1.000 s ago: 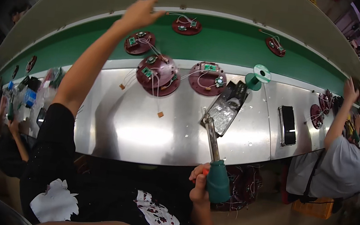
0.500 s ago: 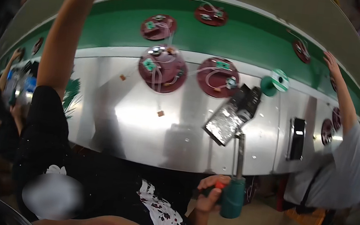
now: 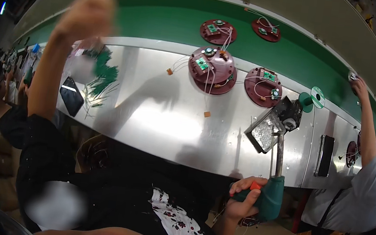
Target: Solder electrical wires onto circular circuit board units on an assembly line.
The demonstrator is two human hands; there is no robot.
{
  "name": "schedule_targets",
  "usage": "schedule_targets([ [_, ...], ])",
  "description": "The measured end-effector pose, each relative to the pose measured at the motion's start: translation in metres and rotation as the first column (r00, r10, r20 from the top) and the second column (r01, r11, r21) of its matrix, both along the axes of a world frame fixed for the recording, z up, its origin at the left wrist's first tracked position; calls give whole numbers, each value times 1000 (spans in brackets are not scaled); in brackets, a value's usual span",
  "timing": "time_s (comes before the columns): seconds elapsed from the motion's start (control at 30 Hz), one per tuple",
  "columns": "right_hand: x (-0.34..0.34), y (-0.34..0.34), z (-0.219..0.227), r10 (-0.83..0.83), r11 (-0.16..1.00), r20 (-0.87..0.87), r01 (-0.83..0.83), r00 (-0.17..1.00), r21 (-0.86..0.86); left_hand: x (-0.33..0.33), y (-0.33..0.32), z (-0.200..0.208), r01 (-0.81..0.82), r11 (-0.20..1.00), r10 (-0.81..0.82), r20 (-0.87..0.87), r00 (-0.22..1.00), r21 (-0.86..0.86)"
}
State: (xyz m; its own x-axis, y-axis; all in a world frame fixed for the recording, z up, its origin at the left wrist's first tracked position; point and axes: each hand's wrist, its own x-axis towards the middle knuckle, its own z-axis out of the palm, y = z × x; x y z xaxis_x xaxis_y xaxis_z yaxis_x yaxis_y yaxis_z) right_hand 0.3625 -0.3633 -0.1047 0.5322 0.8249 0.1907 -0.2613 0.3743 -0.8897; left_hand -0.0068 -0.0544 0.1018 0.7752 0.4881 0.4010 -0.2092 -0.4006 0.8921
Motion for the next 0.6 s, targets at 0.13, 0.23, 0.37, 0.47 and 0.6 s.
schedule_targets([
  [0.13, -4, 2, 4, -6, 1000, 17, 6, 1000, 17, -26, 1, 8, -37, 996, -29, -711, 702, -77],
  [0.23, -3, 0, 8, -9, 999, 64, 6, 998, 47, -2, -37, -21, -179, 981, 191, -481, 856, 70],
  [0.37, -4, 2, 13, -14, 999, 64, 11, 998, 44, 43, -78, -76, -402, 889, 430, -99, 897, 221],
  [0.47, -5, 2, 9, -14, 999, 28, 12, 1000, 51, 63, -102, -93, -353, 892, 358, -34, 933, -284],
  [0.6, -7, -2, 8, -8, 999, 36, 7, 999, 43, 82, -130, -109, -247, 808, 367, 129, 921, -535],
])
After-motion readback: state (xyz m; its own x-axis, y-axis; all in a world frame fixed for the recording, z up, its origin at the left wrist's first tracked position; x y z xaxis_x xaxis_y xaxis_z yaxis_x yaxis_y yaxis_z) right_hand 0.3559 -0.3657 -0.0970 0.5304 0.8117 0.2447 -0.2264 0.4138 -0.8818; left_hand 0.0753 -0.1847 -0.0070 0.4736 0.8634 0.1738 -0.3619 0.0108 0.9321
